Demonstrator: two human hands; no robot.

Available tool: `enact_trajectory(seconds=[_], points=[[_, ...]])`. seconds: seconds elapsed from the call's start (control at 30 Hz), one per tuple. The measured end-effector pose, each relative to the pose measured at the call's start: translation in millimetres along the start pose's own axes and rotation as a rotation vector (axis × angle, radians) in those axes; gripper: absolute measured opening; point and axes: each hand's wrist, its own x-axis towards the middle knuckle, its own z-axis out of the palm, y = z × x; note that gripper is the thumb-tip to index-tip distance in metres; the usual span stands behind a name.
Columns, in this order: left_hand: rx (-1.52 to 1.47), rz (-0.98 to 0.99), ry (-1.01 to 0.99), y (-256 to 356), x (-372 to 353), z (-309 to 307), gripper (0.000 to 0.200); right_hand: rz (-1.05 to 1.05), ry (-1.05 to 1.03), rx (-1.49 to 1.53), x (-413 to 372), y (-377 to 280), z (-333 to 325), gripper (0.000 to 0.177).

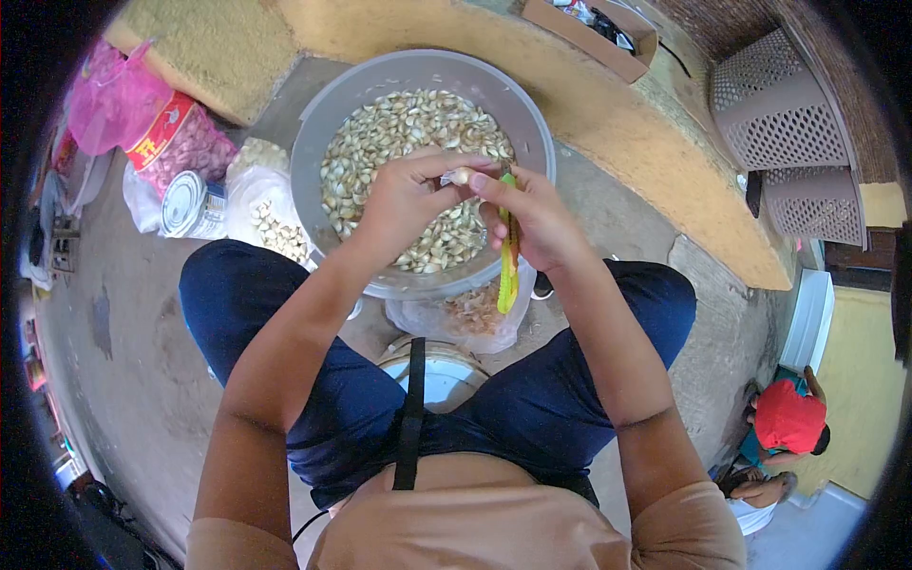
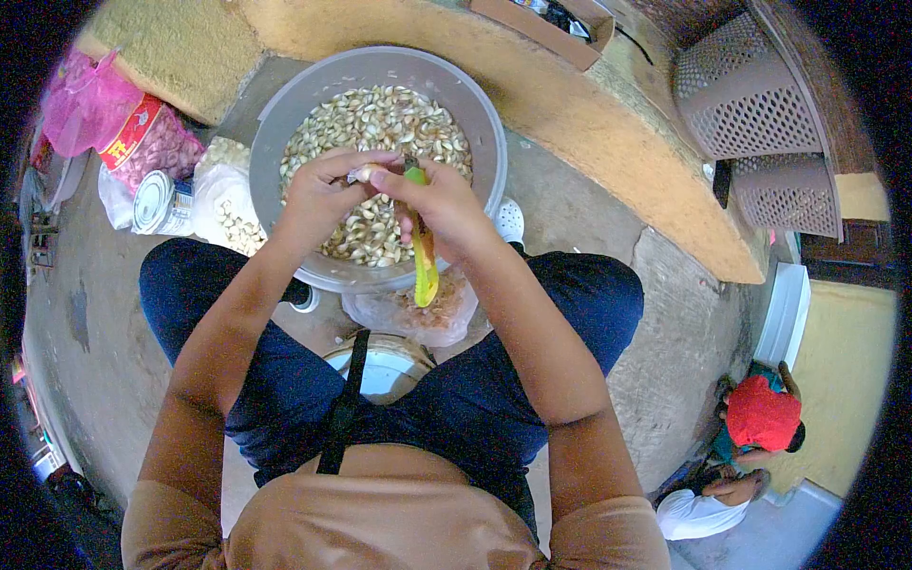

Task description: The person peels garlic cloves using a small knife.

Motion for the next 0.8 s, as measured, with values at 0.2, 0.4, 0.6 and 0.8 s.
enact_trajectory(seconds=[0.2,0.4,0.6,0.8], points=[[0.219,-0.047,-0.016,16,-2,-4,0.034,-0.097,0.051,-0.099,-1,-1,4,0.029],[-0.031,-0.128,0.072,23,-2,-3,0.027,-0.269,0.202,-0.329,1,-1,0,0.034],[-0.136,-0.332,-0.013,32,-2,-18,0.019,-0.279,0.172,-0.39,-3,-5,3,0.035],[-0.272,-0.439,-0.04,23,-3,-20,0.01,-0.326,0.164,-0.386,-7,-9,7,0.033]])
